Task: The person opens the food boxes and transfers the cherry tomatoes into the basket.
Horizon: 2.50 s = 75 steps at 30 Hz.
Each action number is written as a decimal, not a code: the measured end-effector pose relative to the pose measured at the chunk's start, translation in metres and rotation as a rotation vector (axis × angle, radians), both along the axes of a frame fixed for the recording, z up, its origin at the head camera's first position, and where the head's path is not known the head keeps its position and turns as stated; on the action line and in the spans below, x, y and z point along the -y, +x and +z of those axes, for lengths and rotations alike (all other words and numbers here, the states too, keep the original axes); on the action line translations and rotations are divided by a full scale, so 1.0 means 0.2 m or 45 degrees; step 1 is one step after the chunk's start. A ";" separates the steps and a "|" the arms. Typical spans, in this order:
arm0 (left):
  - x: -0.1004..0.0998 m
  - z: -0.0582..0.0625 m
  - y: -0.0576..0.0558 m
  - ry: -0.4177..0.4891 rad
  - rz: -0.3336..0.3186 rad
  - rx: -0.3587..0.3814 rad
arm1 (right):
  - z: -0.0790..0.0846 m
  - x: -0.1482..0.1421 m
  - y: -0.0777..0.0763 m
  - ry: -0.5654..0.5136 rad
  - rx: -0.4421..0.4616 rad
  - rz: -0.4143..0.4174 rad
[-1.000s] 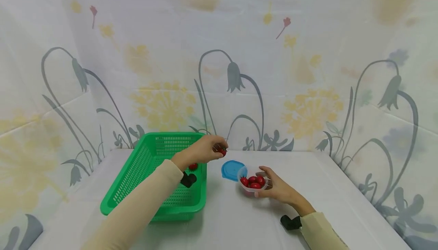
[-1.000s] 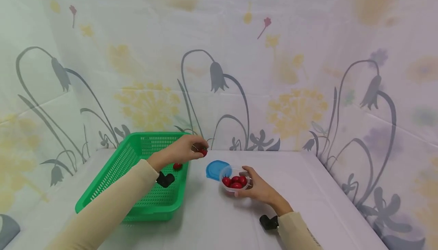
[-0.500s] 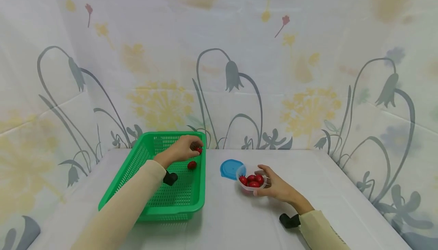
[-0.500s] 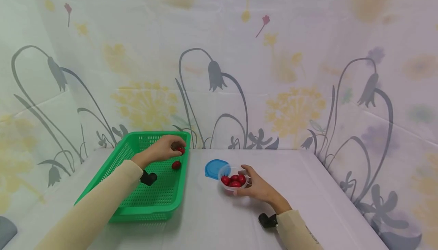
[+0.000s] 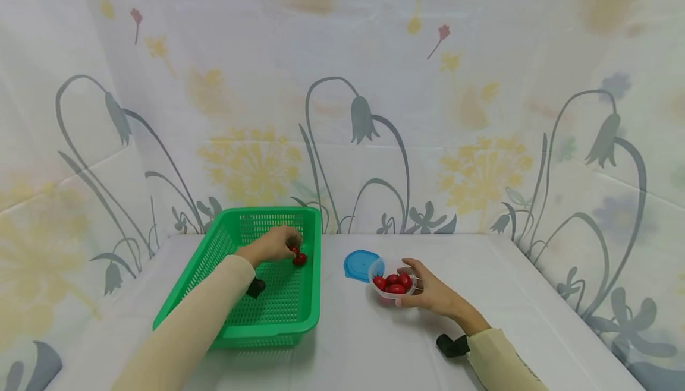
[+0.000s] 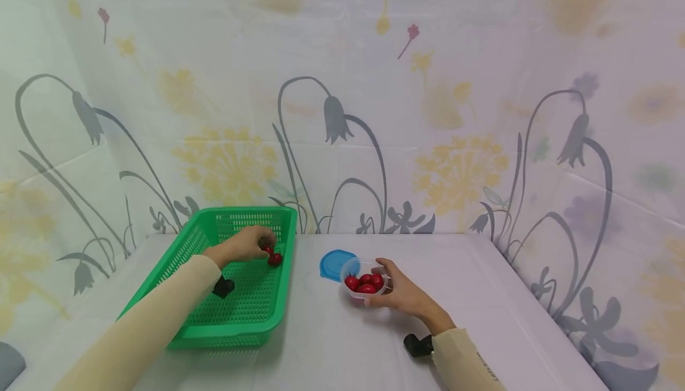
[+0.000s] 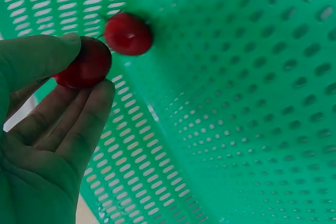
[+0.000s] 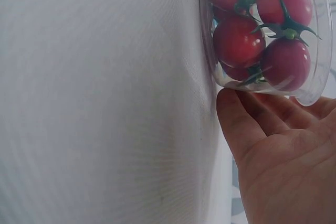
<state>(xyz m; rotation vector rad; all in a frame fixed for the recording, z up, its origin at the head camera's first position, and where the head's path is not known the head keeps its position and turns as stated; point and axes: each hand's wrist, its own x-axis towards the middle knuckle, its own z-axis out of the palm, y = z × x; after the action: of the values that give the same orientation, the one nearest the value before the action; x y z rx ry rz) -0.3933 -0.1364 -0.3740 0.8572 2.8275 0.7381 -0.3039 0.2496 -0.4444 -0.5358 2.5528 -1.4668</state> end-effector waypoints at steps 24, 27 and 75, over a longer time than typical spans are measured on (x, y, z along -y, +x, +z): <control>-0.06 -0.04 0.04 -0.129 -0.077 0.046 | 0.00 0.00 0.01 -0.006 0.013 -0.013; -0.07 -0.04 0.05 -0.139 -0.065 0.059 | 0.00 0.00 0.01 -0.006 0.016 -0.014; -0.62 0.28 0.24 -0.014 -0.325 -0.111 | -0.02 -0.01 0.00 0.024 0.009 -0.045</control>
<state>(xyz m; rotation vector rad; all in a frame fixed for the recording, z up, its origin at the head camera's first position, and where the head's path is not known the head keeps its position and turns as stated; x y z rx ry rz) -0.3449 -0.0119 -0.3178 1.2466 2.7175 0.6629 -0.3038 0.2522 -0.4490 -0.4850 2.5809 -1.4518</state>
